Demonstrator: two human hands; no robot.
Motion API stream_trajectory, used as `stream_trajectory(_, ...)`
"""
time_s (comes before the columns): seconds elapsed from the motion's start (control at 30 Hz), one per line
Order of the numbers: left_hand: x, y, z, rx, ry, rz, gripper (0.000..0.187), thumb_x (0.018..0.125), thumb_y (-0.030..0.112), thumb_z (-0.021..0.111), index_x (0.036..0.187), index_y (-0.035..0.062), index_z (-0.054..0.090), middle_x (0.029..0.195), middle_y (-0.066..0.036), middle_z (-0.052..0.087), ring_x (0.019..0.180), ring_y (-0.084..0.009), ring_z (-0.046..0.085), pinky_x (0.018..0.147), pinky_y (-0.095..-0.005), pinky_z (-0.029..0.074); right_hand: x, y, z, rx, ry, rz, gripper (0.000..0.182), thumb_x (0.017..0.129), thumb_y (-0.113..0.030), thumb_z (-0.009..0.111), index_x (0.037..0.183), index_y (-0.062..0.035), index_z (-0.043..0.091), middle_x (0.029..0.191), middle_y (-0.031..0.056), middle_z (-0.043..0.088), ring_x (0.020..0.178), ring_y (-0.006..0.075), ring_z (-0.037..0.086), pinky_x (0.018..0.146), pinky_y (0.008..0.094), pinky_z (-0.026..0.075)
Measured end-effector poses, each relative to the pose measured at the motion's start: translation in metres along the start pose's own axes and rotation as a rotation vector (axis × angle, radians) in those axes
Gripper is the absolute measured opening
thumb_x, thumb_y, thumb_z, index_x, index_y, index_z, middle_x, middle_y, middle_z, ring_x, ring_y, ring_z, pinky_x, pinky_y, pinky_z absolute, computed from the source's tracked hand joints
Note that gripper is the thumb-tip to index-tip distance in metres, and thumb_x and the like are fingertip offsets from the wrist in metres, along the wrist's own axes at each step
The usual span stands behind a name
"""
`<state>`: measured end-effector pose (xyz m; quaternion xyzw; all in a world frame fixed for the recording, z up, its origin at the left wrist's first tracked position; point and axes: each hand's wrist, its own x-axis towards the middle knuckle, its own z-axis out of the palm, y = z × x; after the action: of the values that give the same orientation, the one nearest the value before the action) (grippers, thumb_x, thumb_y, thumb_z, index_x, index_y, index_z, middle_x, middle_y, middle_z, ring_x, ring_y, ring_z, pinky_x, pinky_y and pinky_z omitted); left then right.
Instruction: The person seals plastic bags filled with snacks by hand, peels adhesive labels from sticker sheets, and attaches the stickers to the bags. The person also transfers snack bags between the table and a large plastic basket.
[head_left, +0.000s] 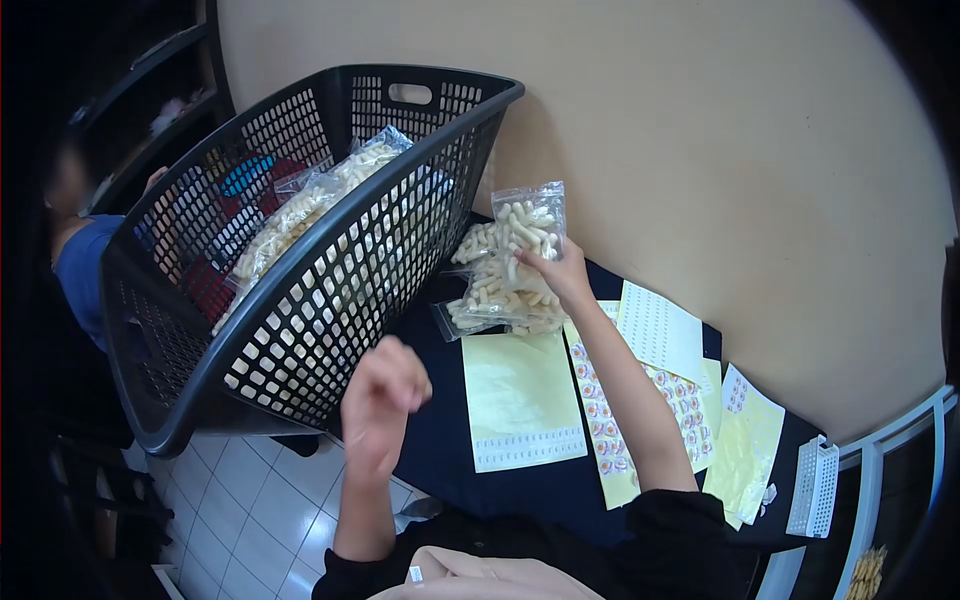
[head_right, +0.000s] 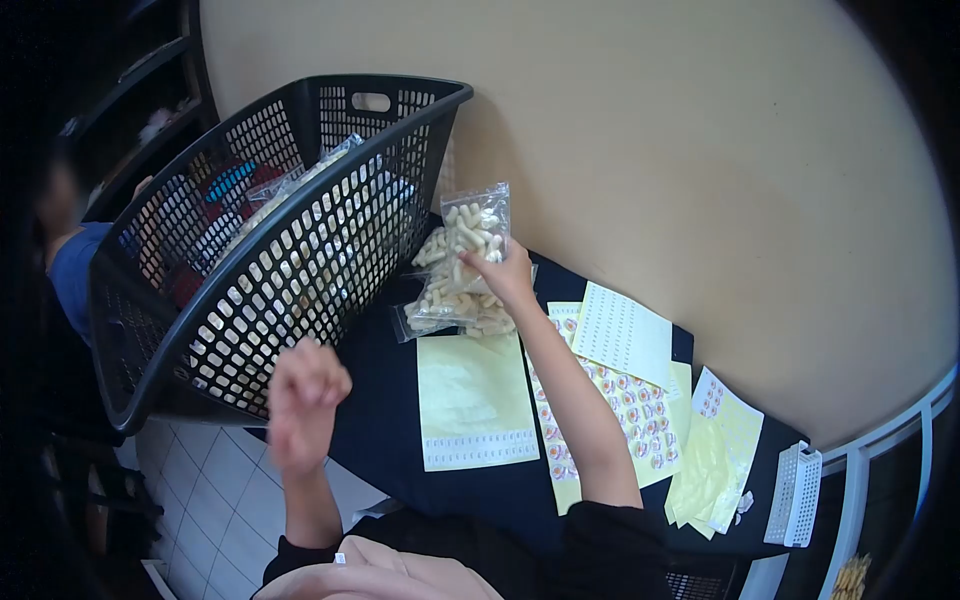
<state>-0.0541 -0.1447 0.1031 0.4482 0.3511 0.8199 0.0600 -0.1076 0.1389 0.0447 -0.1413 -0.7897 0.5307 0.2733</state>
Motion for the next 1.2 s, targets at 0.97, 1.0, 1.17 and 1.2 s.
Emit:
stream_trajectory(0.97,-0.020,-0.027,0.118,0.660,0.100,0.033,0.007,0.074,0.003,0.057,0.079,0.0012,0.053,0.076,-0.009,0.055,0.072,-0.0173,0.054,0.065,-0.0271,0.042,-0.192,-0.107,-0.079,0.525,-0.114,-0.384,0.010,0.068,0.002,0.061,0.075,-0.0001,0.055,0.077,0.0096,0.055,0.072,0.0152,0.052,0.066,0.0239,0.040)
stream_trajectory(1.0,-0.023,-0.026,0.119,0.667,0.093,0.044,0.006,0.074,0.003,0.057,0.079,0.0013,0.053,0.077,-0.008,0.055,0.072,-0.0172,0.055,0.066,-0.0270,0.043,-0.193,-0.108,-0.078,0.547,-0.108,-0.380,0.010,0.067,0.003,0.060,0.075,-0.0002,0.055,0.077,0.0097,0.055,0.072,0.0149,0.052,0.066,0.0237,0.041)
stream_trajectory(1.17,-0.035,-0.024,0.125,0.707,0.133,0.080,0.007,0.074,0.002,0.058,0.079,0.0016,0.054,0.077,-0.008,0.057,0.073,-0.0165,0.056,0.066,-0.0263,0.044,-0.198,-0.113,-0.079,0.570,-0.150,-0.396,0.010,0.066,0.003,0.060,0.075,-0.0001,0.055,0.077,0.0098,0.055,0.073,0.0147,0.053,0.065,0.0232,0.042)
stream_trajectory(1.2,-0.037,-0.023,0.126,0.726,0.145,0.086,0.007,0.074,0.002,0.058,0.079,0.0016,0.054,0.077,-0.008,0.057,0.073,-0.0165,0.056,0.066,-0.0263,0.044,-0.198,-0.113,-0.080,0.560,-0.157,-0.404,0.010,0.066,0.003,0.060,0.074,-0.0001,0.055,0.076,0.0100,0.055,0.073,0.0147,0.054,0.065,0.0232,0.042)
